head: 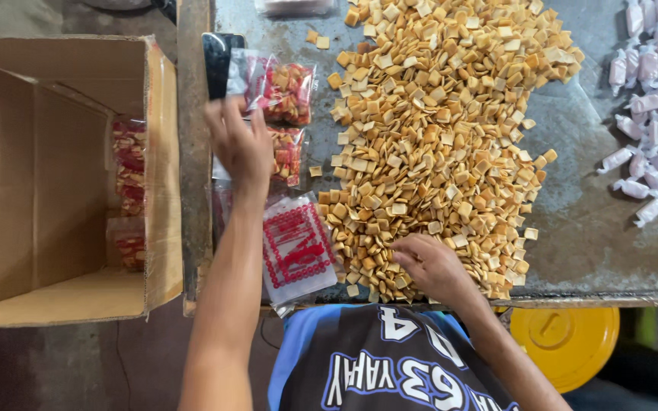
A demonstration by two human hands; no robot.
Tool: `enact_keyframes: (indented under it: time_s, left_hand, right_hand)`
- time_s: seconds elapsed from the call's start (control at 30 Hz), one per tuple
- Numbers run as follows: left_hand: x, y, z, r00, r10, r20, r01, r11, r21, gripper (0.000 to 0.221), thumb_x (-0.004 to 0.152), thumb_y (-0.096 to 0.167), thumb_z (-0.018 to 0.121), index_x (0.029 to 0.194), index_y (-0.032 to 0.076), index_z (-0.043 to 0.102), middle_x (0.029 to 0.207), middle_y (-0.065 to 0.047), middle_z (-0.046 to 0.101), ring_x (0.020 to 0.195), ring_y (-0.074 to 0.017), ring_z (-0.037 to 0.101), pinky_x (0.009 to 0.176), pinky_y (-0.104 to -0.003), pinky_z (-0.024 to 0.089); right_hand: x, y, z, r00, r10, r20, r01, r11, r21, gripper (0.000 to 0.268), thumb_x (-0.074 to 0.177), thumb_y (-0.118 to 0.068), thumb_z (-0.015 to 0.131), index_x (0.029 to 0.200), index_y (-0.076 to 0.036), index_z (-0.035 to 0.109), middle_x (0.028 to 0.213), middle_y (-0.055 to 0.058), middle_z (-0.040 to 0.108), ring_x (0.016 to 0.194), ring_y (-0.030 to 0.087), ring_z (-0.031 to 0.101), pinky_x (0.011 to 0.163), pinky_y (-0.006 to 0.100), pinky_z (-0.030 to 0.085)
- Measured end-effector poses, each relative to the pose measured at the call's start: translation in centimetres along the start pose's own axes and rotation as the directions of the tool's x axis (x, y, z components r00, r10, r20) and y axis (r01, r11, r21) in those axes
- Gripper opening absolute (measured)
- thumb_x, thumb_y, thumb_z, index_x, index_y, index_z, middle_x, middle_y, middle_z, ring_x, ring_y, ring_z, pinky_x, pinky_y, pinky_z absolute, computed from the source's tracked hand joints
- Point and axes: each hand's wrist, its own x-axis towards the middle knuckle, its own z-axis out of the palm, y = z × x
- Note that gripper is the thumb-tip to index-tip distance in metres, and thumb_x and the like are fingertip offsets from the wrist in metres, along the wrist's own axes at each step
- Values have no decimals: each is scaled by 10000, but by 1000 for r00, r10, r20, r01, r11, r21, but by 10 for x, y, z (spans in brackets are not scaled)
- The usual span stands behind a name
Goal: The person scoops small square crackers from a large pile on a table into small clear plastic bags, then folds and places the filled bags on the table. The process is repeated continuously throughout the clip.
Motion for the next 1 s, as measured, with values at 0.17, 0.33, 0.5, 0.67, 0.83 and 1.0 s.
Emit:
enact_keyframes:
  time_s: [0.17, 0.33, 0.5, 0.67, 0.83, 1.0]
  left_hand:
    - [-132, -15, -115, 980, -134, 148, 128, 991, 47, 385, 924, 417, 751, 1000, 83, 577, 900, -135, 547, 864, -391, 620, 768, -465, 513]
    - [-223, -22, -154, 919, -319, 232, 251, 927, 280, 688, 784, 739, 721, 1078, 127, 612, 866, -59, 645, 808, -336, 692, 679, -499, 546]
    - [-233, -27, -146, 896, -399, 197, 327, 891, 314, 75, 924, 269, 763, 904, 206, 730, 777, -44, 704, 763, -304, 719, 689, -404, 555]
    - [-185, -4, -158, 957, -279, 81, 241, 918, 314, 56, 983, 216, 710, 932, 193, 703, 776, -24, 646, 731, -270, 683, 680, -361, 537]
    - [-210, -34, -133, 912, -378, 160, 310, 890, 335, 580, 741, 460, 891, 1111, 105, 620, 980, -141, 658, 900, -402, 697, 777, -511, 561]
    - [-190, -36, -140, 979, -204, -24, 196, 897, 396, 66, 896, 240, 838, 935, 225, 788, 904, 14, 674, 841, -223, 702, 771, -318, 553]
  right_hand:
    - [7, -10, 24, 986, -121, 119, 117, 992, 39, 221, 924, -323, 712, 1097, -191, 745, 905, 114, 728, 930, 378, 711, 833, 493, 571]
    - [11, -13, 40, 946, -233, 225, 221, 972, 77, 219, 941, -312, 691, 1103, -173, 737, 935, 119, 731, 931, 367, 718, 857, 489, 563]
    - [10, -10, 38, 902, -322, 289, 326, 945, 35, 213, 960, -364, 663, 1079, -193, 710, 881, 104, 681, 899, 373, 694, 831, 476, 546]
    - [6, 3, 36, 895, -353, 272, 355, 934, 45, 213, 957, -365, 669, 1062, -183, 703, 909, 113, 694, 918, 383, 692, 837, 485, 547]
    - [2, 25, 40, 884, -400, 240, 394, 916, 77, 210, 963, -360, 658, 1073, -186, 697, 897, 119, 671, 885, 386, 681, 810, 475, 547]
    - [-2, 47, 28, 892, -413, 186, 419, 908, 6, 236, 961, -403, 656, 1081, -204, 698, 940, 105, 683, 890, 379, 685, 824, 483, 537]
